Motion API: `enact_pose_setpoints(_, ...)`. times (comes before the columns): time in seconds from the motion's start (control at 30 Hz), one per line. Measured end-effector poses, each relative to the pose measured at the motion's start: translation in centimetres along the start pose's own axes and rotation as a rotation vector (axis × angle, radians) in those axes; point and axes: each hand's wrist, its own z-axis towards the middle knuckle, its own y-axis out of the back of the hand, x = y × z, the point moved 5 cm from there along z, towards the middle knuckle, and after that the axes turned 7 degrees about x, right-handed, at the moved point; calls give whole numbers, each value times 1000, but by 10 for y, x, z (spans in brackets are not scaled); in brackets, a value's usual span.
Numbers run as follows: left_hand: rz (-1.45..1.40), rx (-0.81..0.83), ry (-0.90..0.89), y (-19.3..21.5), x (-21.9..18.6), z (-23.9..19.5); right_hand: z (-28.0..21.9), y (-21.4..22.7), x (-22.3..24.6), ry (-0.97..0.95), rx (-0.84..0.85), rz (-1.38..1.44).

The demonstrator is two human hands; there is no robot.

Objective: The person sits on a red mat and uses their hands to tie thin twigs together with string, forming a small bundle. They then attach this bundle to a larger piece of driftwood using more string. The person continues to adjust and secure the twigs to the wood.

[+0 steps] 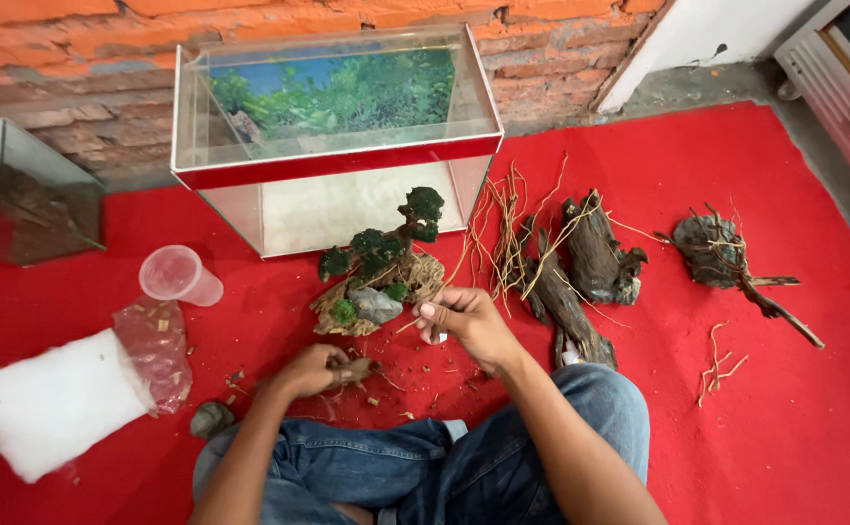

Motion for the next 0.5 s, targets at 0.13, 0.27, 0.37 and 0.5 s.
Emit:
enact_pose_setpoints(0.13,-121,21,-70,1,-54,-42,-2,-3,18,25,-5,-116)
enact_pose_setpoints(0.27,-487,-36,-243,-6,-83,-68,-2,0,20,111,14,-353)
enact_pose_setpoints(0.37,-576,-117,-334,-16,-96,-88,-11,-13,21,177,56,-394)
enact_pose_setpoints(0.5,-666,-168,-473,-24,-116,-116,-18,-30,33,369,165,-525)
